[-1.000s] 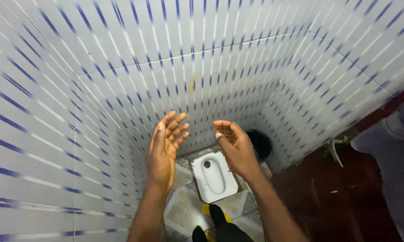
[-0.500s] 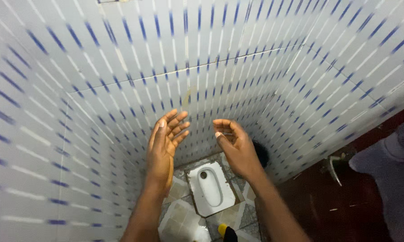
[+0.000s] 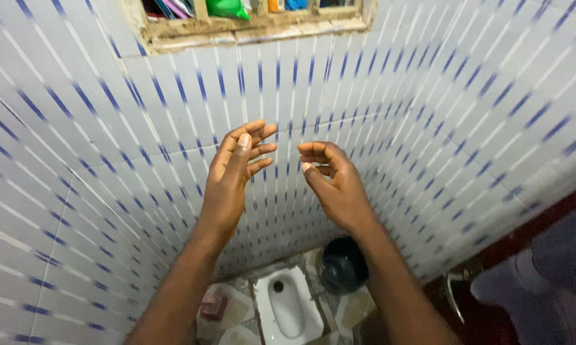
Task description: The person retrieves a packet of detergent from a shelf, pours water into the squat toilet using a plastic jug, applies the detergent to the bowl, and scrubs it with a brush.
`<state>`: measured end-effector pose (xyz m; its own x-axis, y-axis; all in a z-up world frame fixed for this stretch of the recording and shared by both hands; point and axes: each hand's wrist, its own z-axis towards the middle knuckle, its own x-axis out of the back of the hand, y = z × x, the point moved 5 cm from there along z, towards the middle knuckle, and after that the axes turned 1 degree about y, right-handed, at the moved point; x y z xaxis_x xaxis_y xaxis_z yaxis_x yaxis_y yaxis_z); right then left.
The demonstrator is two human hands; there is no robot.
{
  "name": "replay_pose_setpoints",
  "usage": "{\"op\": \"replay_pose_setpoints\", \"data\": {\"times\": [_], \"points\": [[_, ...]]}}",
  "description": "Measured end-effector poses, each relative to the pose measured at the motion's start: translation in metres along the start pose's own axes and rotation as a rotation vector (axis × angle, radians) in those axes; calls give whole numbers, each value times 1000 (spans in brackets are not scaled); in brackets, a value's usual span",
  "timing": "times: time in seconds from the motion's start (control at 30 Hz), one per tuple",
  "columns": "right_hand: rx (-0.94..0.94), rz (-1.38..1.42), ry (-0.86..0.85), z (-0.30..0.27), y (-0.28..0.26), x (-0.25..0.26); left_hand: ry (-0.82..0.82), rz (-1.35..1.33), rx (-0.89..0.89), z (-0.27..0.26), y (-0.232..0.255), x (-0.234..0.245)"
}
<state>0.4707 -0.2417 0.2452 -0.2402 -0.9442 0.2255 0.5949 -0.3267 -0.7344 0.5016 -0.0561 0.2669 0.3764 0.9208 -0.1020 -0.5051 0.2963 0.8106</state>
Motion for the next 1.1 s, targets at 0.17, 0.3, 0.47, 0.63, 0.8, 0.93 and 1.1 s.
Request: {"op": "replay_pose_setpoints", "data": {"times": [0.17,0.3,0.47,0.63,0.8,0.93,1.1], "points": [[-17,-58,-23,44,0,17,39,91,-50,40,12,0],[59,-16,-65,82,2,17,52,88,-98,77,15,9],[167,-52,-103,151,10,0,133,170,-170,128,18,30],[169,-127,-76,235,30,-36,143,163,-175,182,21,54],[479,-339,81,304,35,-62,180,150,-135,231,16,69],[498,-433,176,331,36,-75,201,207,-142,244,13,74],[517,-408,181,344,32,-86,226,283,-161,248,14,75]]}}
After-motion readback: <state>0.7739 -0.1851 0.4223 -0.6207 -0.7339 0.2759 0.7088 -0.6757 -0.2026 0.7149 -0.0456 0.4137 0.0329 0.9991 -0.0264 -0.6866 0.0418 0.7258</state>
